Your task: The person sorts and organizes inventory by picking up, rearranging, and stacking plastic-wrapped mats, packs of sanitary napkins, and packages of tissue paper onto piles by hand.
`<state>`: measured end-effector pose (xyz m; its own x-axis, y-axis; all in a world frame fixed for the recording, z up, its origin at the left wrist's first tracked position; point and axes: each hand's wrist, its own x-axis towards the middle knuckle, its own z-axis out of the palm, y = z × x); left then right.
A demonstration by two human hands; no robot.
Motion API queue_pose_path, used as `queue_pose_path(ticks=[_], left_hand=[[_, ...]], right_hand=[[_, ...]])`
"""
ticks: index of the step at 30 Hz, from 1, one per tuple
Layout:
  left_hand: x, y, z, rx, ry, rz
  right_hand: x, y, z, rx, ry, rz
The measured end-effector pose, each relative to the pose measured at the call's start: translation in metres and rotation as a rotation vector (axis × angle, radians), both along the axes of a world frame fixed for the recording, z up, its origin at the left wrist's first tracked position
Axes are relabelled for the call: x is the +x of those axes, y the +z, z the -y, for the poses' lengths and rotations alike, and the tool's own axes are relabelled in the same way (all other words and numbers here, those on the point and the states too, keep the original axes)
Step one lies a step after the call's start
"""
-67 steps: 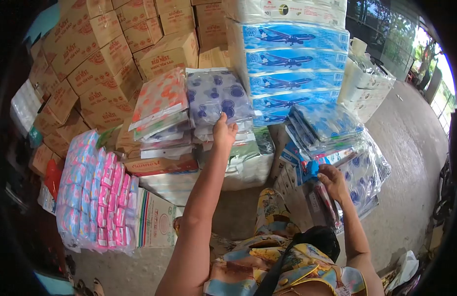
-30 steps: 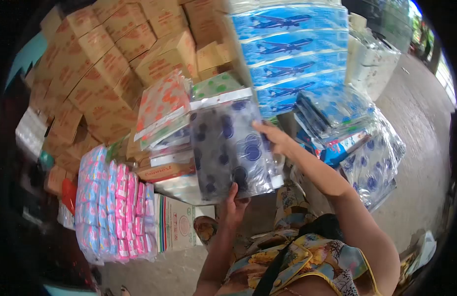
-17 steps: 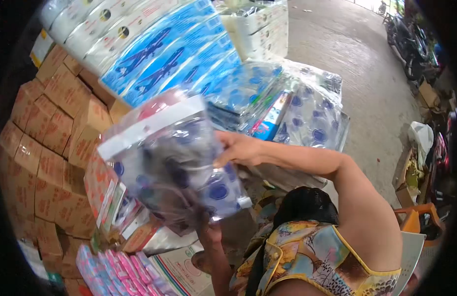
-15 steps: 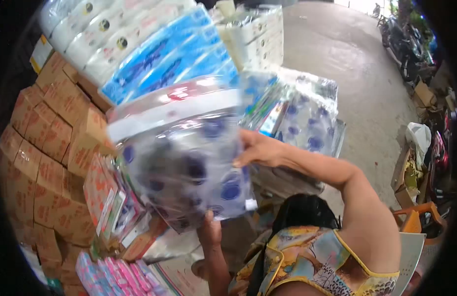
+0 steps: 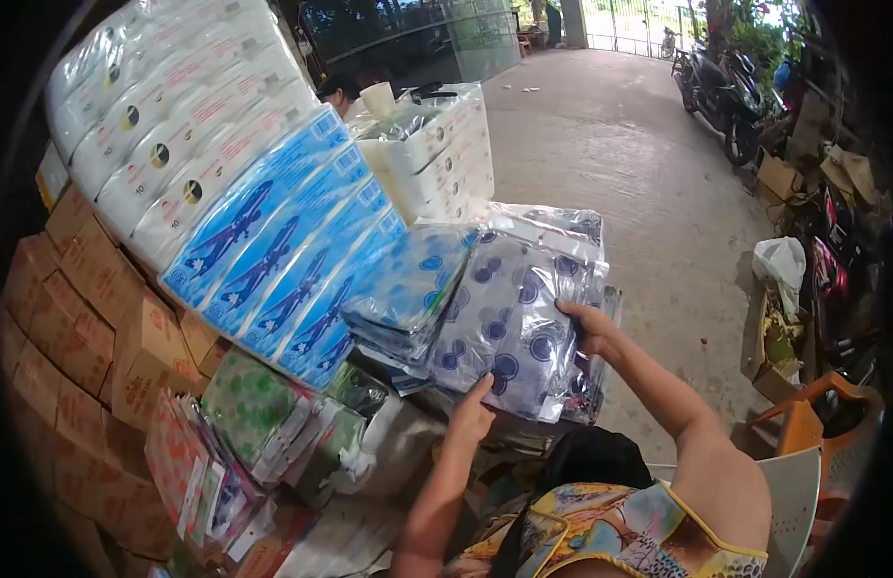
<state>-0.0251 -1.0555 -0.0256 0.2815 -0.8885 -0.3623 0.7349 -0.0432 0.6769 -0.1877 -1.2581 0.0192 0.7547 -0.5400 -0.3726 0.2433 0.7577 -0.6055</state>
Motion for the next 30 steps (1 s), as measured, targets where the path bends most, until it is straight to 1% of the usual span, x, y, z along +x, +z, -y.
queue_pose_path(ticks=[1,3,5,7,8,9,10,11,12,14,15,16,17,18,19,20,22,23,24,26,28,30], left_hand=[[0.0,-0.002,0.001,0.005,0.011,-0.112],[0.005,-0.003,-0.003,0.014,0.013,-0.107],[0.006,0.002,-0.011,0.022,0.002,-0.105],[0.009,0.01,-0.019,0.065,0.226,0.027],[0.02,-0.004,-0.024,0.068,0.247,0.041],[0.024,-0.001,-0.028,0.078,0.237,0.043],[0.026,0.0,-0.032,0.081,0.32,0.081],[0.027,0.002,-0.037,0.083,0.404,0.118],[0.025,0.011,-0.039,0.107,0.435,0.097],[0.02,0.024,-0.042,0.132,0.437,0.125],[0.019,0.028,-0.045,0.147,0.444,0.152],[0.018,0.03,-0.047,0.149,0.449,0.148],[0.015,0.032,-0.047,0.15,0.44,0.186],[0.014,0.032,-0.046,0.149,0.426,0.225],[0.012,0.031,-0.046,0.141,0.421,0.219],[0.011,0.029,-0.045,0.127,0.401,0.25],[0.01,0.031,-0.042,0.104,0.381,0.279],[0.01,0.033,-0.041,0.103,0.35,0.298],[0.009,0.036,-0.04,0.102,0.322,0.319],[0.011,0.036,-0.038,0.113,0.3,0.331],[0.015,0.034,-0.036,0.127,0.281,0.343],[0.016,0.03,-0.034,0.113,0.118,0.416]], right_hand=[[0.007,-0.006,0.005,-0.02,-0.018,0.011],[0.015,-0.013,0.01,-0.026,-0.03,-0.016],[0.016,0.001,0.004,-0.006,-0.036,-0.023],[0.017,0.003,0.003,0.011,-0.066,-0.021],[0.016,0.002,0.0,0.021,-0.076,-0.021],[0.016,0.003,-0.006,-0.169,-0.183,-0.043],[0.014,0.002,-0.01,-0.359,-0.287,-0.069],[0.013,-0.012,-0.009,-0.564,-0.409,-0.291],[0.008,-0.011,-0.016,-0.554,-0.411,-0.298],[-0.002,-0.002,-0.032,-0.907,-0.515,-0.575],[-0.009,-0.007,-0.036,-0.985,-0.556,-0.684],[-0.017,-0.022,-0.035,-0.988,-0.549,-0.685],[-0.024,-0.045,-0.028,-1.15,-0.652,-0.774],[-0.027,-0.049,-0.028,-1.314,-0.762,-0.863],[-0.031,-0.053,-0.031,-1.168,-0.746,-0.766],[-0.035,-0.057,-0.033,-1.175,-0.754,-0.772],[-0.029,-0.039,-0.046,-0.565,-0.557,-0.683],[-0.024,-0.043,-0.044,-0.611,-0.483,-0.673],[-0.016,-0.05,-0.042,-0.616,-0.48,-0.672],[0.0,-0.058,-0.042,-0.747,-0.54,-0.64],[0.008,-0.058,-0.045,-0.716,-0.51,-0.611],[0.012,-0.058,-0.055,-0.76,-0.403,-0.569]])
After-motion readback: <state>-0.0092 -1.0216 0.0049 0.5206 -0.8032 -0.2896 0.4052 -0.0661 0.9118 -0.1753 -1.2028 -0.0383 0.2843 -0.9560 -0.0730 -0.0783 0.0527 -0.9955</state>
